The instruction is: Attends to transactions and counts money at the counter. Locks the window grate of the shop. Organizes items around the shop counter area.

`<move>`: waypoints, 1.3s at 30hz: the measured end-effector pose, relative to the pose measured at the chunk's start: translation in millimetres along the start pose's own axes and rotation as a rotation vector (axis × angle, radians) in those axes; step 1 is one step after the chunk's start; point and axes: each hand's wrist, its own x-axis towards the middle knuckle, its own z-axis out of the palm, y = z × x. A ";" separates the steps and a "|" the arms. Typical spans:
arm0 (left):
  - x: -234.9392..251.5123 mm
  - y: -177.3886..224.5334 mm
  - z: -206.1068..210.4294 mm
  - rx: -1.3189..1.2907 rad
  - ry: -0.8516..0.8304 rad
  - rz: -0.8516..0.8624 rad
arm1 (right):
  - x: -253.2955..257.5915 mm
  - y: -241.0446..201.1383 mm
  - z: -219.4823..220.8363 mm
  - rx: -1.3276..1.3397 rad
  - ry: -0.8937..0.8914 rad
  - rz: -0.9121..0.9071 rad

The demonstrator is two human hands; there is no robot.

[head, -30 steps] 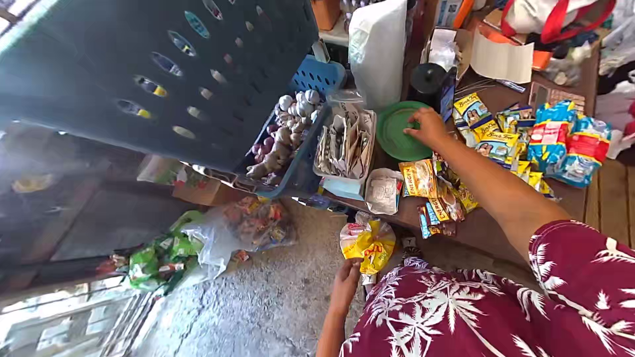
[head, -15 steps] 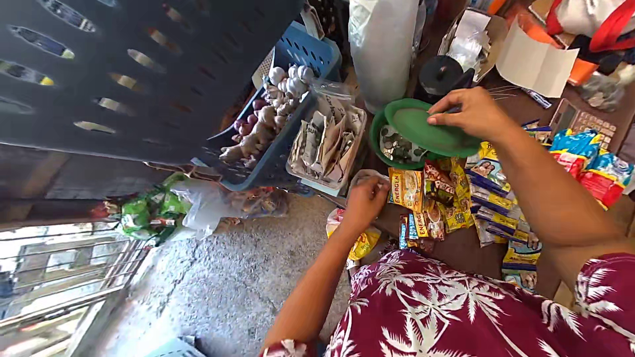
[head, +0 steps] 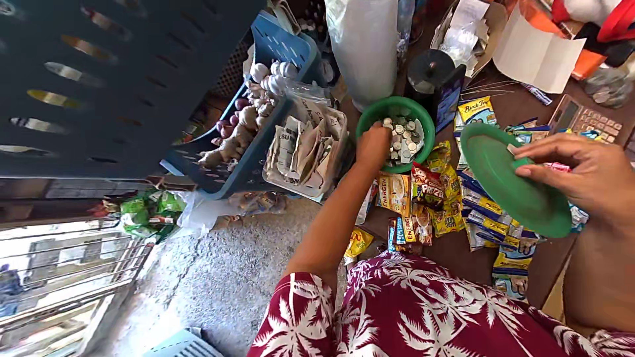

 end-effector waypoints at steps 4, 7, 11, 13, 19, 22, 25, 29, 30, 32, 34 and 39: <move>14.7 16.2 8.9 -0.017 -0.103 0.199 | -21.0 9.6 -2.9 0.056 0.058 0.076; 28.7 24.7 21.6 0.124 -0.218 0.251 | -30.1 14.2 1.5 0.088 0.087 0.115; 33.8 27.2 27.3 0.158 -0.219 0.237 | -39.2 25.1 5.2 0.088 0.101 0.132; 35.1 28.6 29.8 0.156 -0.201 0.223 | -41.7 28.9 6.1 0.096 0.103 0.142; 36.0 29.9 34.1 0.079 -0.171 0.176 | -41.1 30.8 8.0 0.113 0.114 0.155; 36.1 28.8 35.5 0.031 -0.165 0.171 | -37.6 28.9 9.0 0.097 0.107 0.161; 36.8 28.7 34.4 0.048 -0.173 0.169 | -32.5 23.7 10.7 0.072 0.099 0.162; 33.6 21.6 34.3 -0.013 -0.160 0.178 | -28.3 16.5 12.2 0.069 0.093 0.132; 28.7 18.1 31.6 -0.054 -0.129 0.170 | -25.8 14.2 13.3 0.067 0.088 0.127; 6.3 10.4 22.3 -0.168 0.015 0.160 | -15.2 7.0 18.9 0.066 0.059 0.111; -29.1 1.9 11.0 -0.289 0.191 0.197 | 4.2 -2.6 29.8 0.025 0.016 0.065; -140.3 -32.4 10.4 -0.566 0.292 0.086 | 84.1 -21.9 83.9 -0.197 -0.183 -0.001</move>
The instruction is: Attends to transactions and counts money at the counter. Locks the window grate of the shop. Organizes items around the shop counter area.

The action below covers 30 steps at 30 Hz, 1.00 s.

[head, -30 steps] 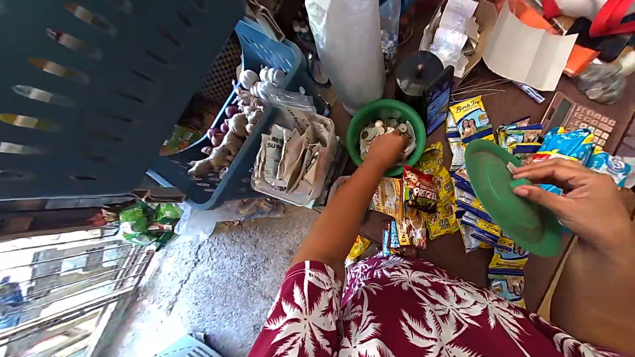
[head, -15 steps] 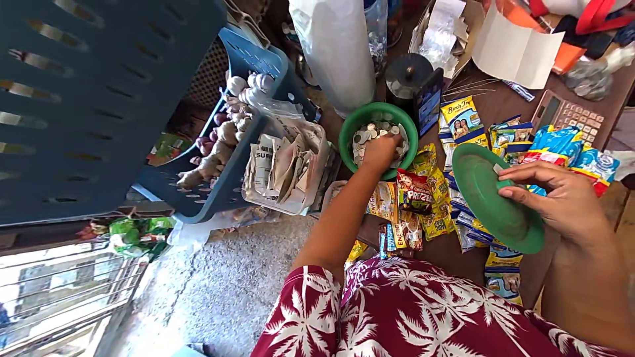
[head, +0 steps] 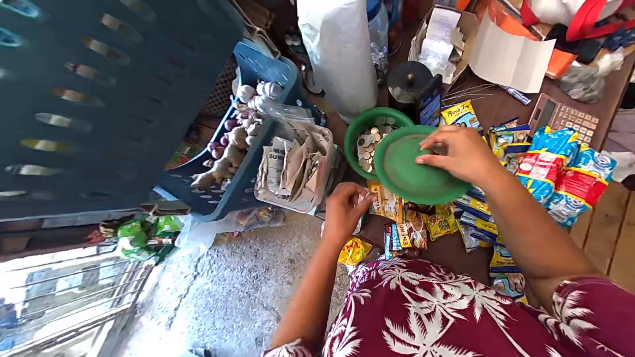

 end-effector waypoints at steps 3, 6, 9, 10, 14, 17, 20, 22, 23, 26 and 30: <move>-48.9 -14.9 -8.0 -0.294 0.028 -0.282 | 48.0 -20.4 39.5 -0.156 -0.033 -0.020; -75.9 -22.2 -9.7 -0.419 0.076 -0.356 | 73.4 -23.7 78.6 -0.239 0.036 -0.081; -75.3 -17.7 -10.0 -0.416 0.120 -0.351 | 78.0 -13.4 96.2 -0.245 0.064 -0.087; -69.6 -15.0 -8.2 -0.403 0.127 -0.340 | 74.8 -11.1 94.2 -0.211 0.079 -0.092; -24.3 -5.1 7.8 -0.439 0.160 -0.227 | 43.2 -13.3 56.5 0.042 0.140 -0.038; 12.4 29.3 12.2 -0.590 0.282 -0.004 | 23.2 -20.0 33.9 -0.046 0.191 -0.039; 28.3 63.2 6.5 -0.671 0.356 0.201 | 35.0 -29.0 48.8 -0.151 0.144 -0.075; 34.4 66.9 5.2 -0.689 0.378 0.216 | 57.4 -27.0 70.3 -0.207 0.135 -0.103; 35.2 65.2 5.5 -0.700 0.386 0.190 | 67.6 -22.6 81.4 -0.225 0.142 -0.106; 36.9 56.2 9.0 -0.696 0.399 0.126 | 82.1 -4.7 103.9 -0.219 0.200 -0.115; 53.5 42.4 23.3 -0.677 0.370 0.054 | 75.4 7.2 110.9 -0.194 0.202 -0.121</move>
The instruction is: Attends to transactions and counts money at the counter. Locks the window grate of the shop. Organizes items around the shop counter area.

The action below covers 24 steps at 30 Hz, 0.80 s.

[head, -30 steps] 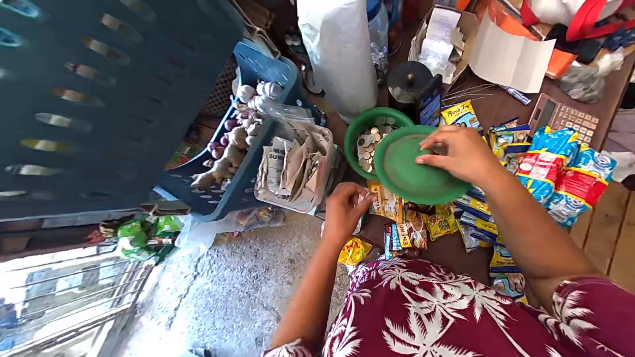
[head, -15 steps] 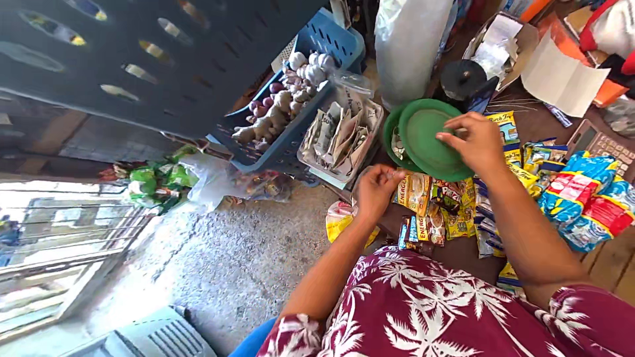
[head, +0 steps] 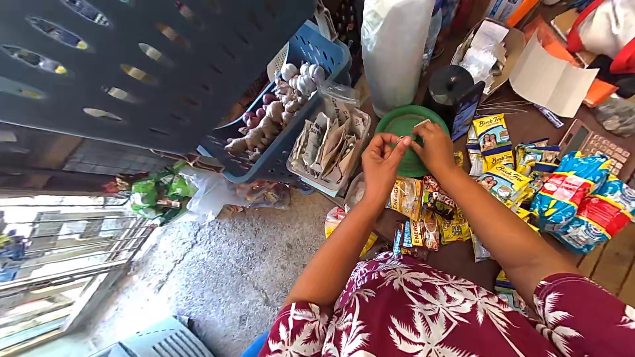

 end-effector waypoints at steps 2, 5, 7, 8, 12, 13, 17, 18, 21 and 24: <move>12.8 -18.1 7.6 0.020 -0.006 0.005 | 0.4 1.8 -1.6 0.057 -0.003 -0.008; 34.2 -44.8 15.5 0.029 -0.019 0.018 | -7.0 1.6 -14.6 0.215 0.065 -0.006; 42.6 -58.2 13.9 0.038 -0.049 0.025 | -21.8 0.8 -25.5 0.275 0.122 0.040; 43.9 -62.6 10.9 0.046 -0.072 0.032 | -30.8 1.8 -29.1 0.296 0.136 0.065; 30.8 -57.5 -9.1 0.104 -0.176 0.107 | -70.8 -3.6 -37.4 0.331 0.192 0.094; 22.1 -50.3 -16.7 0.127 -0.203 0.127 | -80.8 -11.0 -38.5 0.343 0.189 0.102; -39.4 -24.6 -66.9 0.147 -0.412 0.114 | -124.2 -62.6 -17.1 0.622 0.118 0.225; -58.6 -22.7 -85.4 0.172 -0.462 0.118 | -135.4 -81.1 -6.5 0.783 0.049 0.301; -108.0 -19.8 -155.7 0.377 -0.542 0.224 | -157.7 -151.6 32.3 1.305 -0.273 0.624; -139.9 -10.2 -241.4 0.609 -0.531 0.316 | -163.6 -235.7 80.3 1.524 -0.570 0.959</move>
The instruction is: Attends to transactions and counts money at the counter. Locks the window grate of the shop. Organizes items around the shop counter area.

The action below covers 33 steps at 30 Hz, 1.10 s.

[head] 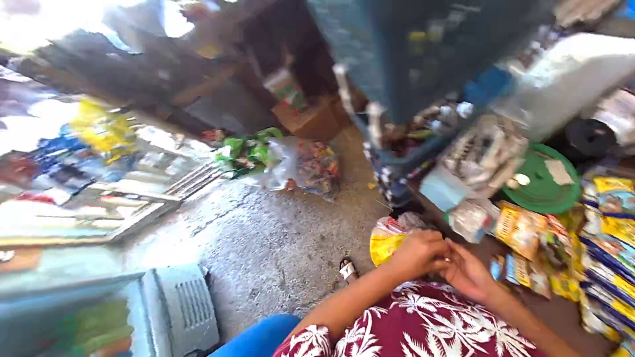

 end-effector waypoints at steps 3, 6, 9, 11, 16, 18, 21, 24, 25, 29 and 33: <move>-69.2 -20.6 -68.8 0.047 0.060 -0.074 | 38.1 50.6 79.3 0.036 -0.021 0.182; -144.5 -57.9 -156.1 0.031 0.162 -0.222 | 109.7 97.6 158.3 -0.177 -0.067 0.185; -228.7 -79.0 -226.4 0.016 0.240 -0.475 | 169.1 118.1 228.6 -0.732 -0.140 0.113; -281.9 -80.1 -269.6 0.018 0.344 -0.617 | 199.2 105.6 287.4 -1.074 -0.258 0.004; -367.0 -107.3 -299.4 -0.114 0.793 -0.982 | 255.1 28.9 407.4 -1.189 -0.310 -0.416; -367.3 -130.8 -293.2 -0.203 0.948 -1.079 | 269.8 -9.3 444.8 -1.069 -0.259 -0.547; -326.4 -156.3 -296.8 -0.374 0.952 -1.044 | 299.2 -66.4 486.3 -0.833 -0.197 -0.701; -283.7 -175.2 -312.7 -0.498 0.782 -0.866 | 334.3 -119.2 517.8 -0.612 -0.211 -0.798; -272.7 -185.1 -323.4 -0.491 0.761 -0.823 | 347.0 -139.0 534.7 -0.532 -0.236 -0.815; -253.0 -214.8 -349.9 -0.513 0.883 -0.866 | 391.6 -196.3 597.6 -0.430 -0.242 -0.843; -249.6 -252.6 -371.2 -0.506 1.025 -0.964 | 442.2 -246.4 660.6 -0.536 -0.218 -0.985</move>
